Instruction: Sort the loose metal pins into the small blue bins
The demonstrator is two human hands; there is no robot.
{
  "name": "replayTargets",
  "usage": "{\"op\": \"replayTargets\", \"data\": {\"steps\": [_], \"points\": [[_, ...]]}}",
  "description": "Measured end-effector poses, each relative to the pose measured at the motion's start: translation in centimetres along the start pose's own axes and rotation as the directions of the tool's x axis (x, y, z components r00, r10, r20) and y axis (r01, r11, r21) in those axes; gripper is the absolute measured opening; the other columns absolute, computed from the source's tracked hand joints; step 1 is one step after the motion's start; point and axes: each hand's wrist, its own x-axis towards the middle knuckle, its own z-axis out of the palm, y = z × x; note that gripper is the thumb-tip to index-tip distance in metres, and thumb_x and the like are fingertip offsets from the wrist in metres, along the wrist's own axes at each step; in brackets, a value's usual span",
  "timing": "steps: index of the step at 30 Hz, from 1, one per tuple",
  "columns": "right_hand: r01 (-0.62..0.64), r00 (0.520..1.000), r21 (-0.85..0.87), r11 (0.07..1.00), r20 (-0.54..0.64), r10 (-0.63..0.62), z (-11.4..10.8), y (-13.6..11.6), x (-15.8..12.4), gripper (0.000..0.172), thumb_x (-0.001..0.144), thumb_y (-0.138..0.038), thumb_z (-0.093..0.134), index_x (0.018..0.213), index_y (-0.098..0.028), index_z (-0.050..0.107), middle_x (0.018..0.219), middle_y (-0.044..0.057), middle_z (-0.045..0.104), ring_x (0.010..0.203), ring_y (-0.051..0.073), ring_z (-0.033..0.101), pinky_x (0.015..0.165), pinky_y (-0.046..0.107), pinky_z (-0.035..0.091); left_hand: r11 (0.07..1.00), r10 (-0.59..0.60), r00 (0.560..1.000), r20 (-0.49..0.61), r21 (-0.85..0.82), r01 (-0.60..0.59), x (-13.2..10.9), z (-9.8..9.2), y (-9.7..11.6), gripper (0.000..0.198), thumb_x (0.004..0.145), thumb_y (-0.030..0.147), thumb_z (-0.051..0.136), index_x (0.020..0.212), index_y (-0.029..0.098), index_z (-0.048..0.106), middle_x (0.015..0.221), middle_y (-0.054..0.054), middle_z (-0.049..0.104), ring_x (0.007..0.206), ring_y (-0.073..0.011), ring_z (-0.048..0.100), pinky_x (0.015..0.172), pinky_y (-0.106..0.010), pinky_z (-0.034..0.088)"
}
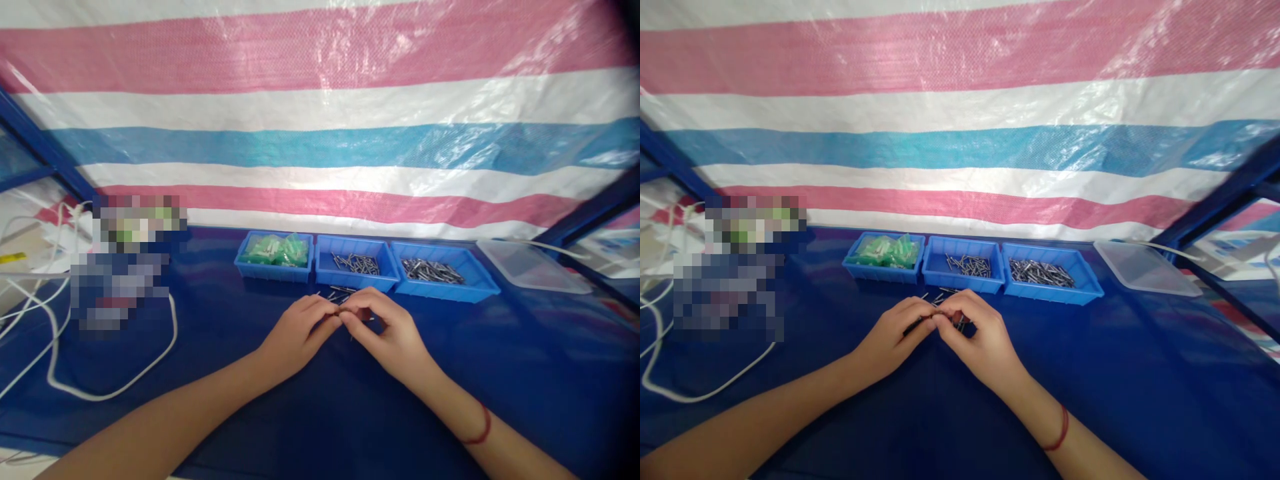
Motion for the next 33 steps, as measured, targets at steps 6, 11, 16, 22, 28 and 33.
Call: {"op": "replayTargets", "data": {"steps": [6,11,16,22,28,33], "points": [[-0.021,1.0,0.048,0.999,-0.01,0.022,0.4,-0.2,-0.1,0.01,0.087,-0.026,0.055,0.082,-0.02,0.061,0.073,0.002,0.059,0.067,0.014,0.055,0.06,0.028,0.045,1.0,0.013,1.0,-0.001,-0.011,-0.013,0.1,0.0,-0.3,0.017,0.094,0.03,0.049,0.092,0.018,0.06,0.091,-0.004,0.063,0.09,-0.0164,0.058,0.081,-0.027,0.045],[-0.026,1.0,0.055,0.998,-0.013,0.026,0.4,-0.1,-0.2,0.009,0.087,-0.024,0.055,0.082,-0.02,0.062,0.076,0.003,0.06,0.068,0.014,0.056,0.06,0.028,0.045,1.0,0.017,1.0,0.004,0.007,-0.017,0.2,0.0,-0.3,0.016,0.092,0.03,0.051,0.087,0.017,0.059,0.088,-0.003,0.062,0.085,-0.0152,0.058,0.077,-0.026,0.044],[-0.044,0.999,0.068,0.997,-0.028,0.046,0.5,0.0,-0.2,0.009,0.086,-0.024,0.056,0.084,-0.021,0.063,0.078,0.003,0.062,0.068,0.015,0.057,0.061,0.029,0.046,1.0,-0.003,1.0,0.004,-0.003,0.003,0.3,0.0,-0.4,0.019,0.093,0.031,0.049,0.084,0.018,0.058,0.084,-0.003,0.061,0.083,-0.0153,0.057,0.075,-0.026,0.045],[-0.118,0.992,0.113,0.987,-0.028,0.121,0.4,0.5,-0.3,0.013,0.088,-0.028,0.055,0.092,-0.021,0.065,0.081,0.004,0.063,0.066,0.015,0.056,0.058,0.028,0.048,0.997,-0.072,0.995,-0.072,-0.039,0.069,0.4,-0.3,-0.7,0.014,0.091,0.031,0.053,0.092,0.018,0.059,0.087,-0.002,0.062,0.082,-0.0141,0.059,0.077,-0.025,0.045],[-0.143,0.989,0.094,0.985,-0.028,0.146,0.3,1.0,-0.3,0.015,0.089,-0.031,0.055,0.093,-0.021,0.065,0.085,0.005,0.064,0.071,0.016,0.058,0.061,0.029,0.049,0.994,-0.099,0.987,-0.124,-0.048,0.094,0.4,-0.6,-0.9,0.012,0.09,0.028,0.054,0.092,0.018,0.059,0.087,-0.001,0.063,0.08,-0.0136,0.059,0.077,-0.025,0.045],[-0.135,0.991,0.137,0.981,-0.004,0.137,0.2,1.1,-0.4,0.015,0.089,-0.03,0.055,0.095,-0.022,0.065,0.087,0.005,0.064,0.068,0.015,0.057,0.06,0.029,0.049,0.995,-0.082,0.993,-0.085,-0.061,0.077,0.5,-0.5,-0.9,0.014,0.089,0.028,0.056,0.097,0.018,0.062,0.093,-0.003,0.063,0.087,-0.0146,0.06,0.079,-0.025,0.045]]}}
